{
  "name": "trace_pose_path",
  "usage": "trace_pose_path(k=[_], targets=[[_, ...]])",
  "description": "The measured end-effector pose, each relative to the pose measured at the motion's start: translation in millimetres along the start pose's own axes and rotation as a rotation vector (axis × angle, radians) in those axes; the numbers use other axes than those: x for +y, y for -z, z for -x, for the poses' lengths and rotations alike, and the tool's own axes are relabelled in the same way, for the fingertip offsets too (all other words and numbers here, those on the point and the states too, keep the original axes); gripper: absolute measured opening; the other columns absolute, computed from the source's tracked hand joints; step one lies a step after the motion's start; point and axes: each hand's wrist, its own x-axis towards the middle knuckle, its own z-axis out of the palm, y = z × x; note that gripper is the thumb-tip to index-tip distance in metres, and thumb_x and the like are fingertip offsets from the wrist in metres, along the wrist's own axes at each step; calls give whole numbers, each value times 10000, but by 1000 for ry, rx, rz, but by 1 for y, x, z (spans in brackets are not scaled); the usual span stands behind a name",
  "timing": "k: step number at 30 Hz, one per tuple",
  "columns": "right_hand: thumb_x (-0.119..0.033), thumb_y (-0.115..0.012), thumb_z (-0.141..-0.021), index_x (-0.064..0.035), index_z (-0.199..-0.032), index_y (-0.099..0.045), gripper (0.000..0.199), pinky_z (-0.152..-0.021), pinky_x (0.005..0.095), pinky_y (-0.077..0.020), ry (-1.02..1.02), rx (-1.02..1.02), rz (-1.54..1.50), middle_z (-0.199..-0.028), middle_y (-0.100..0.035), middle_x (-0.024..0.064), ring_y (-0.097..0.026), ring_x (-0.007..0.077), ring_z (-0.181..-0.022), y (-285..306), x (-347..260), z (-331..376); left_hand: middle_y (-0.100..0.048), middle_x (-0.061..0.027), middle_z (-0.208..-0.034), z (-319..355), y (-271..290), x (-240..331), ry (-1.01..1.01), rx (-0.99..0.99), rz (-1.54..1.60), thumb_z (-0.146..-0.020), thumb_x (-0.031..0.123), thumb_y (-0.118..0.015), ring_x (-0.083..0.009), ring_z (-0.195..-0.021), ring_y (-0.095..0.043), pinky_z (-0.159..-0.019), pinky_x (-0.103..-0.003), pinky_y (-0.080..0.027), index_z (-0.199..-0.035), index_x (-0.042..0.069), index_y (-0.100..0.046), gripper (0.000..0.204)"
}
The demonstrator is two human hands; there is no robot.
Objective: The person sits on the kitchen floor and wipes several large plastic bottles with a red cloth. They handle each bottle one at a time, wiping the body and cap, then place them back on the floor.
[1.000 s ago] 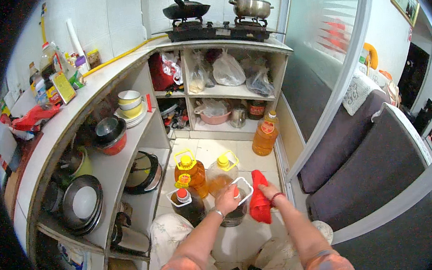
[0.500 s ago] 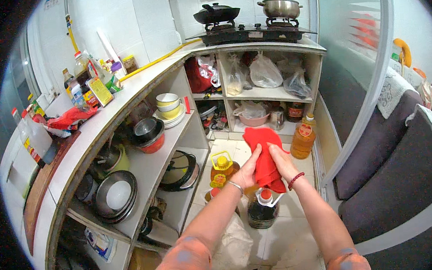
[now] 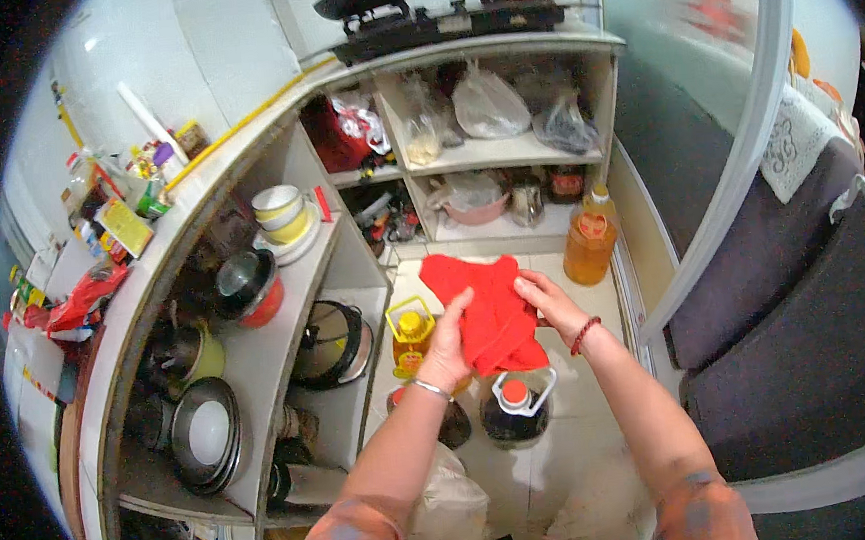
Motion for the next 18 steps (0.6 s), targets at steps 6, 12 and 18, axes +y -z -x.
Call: trace_pose_path(k=[6,12,18], targets=[[-332,-653,-881,-78,-1279,-517,491,-838,292,-472,41,-75,-495,-1189,-616,48,-612,156,-974,-10,8,-10,-568,-97,-1287,-2,13,7,-4,-16,-66,-871,375,-629,-260,-1163,-553,-1025,-424,-423,-1297,62,-497,544],[-201,-657,-874,-54,-1191,-567,361,-878,332,-485,174,140,-603,-1123,-645,51,-614,156,-994,3,3,-6,-573,-88,-1278,-7,17,10,-13,67,-74,-878,347,-644,-246,-1157,-556,-1014,-419,-430,-1296,68,-500,522],[-114,-664,-850,-71,-1111,-586,276,-887,351,-487,296,231,-752,-1065,-653,42,-622,184,-974,18,1,0,-587,-81,-1253,1,21,20,-204,136,-376,-850,227,-675,-233,-1143,-565,-1008,-422,-430,-1267,66,-523,473]])
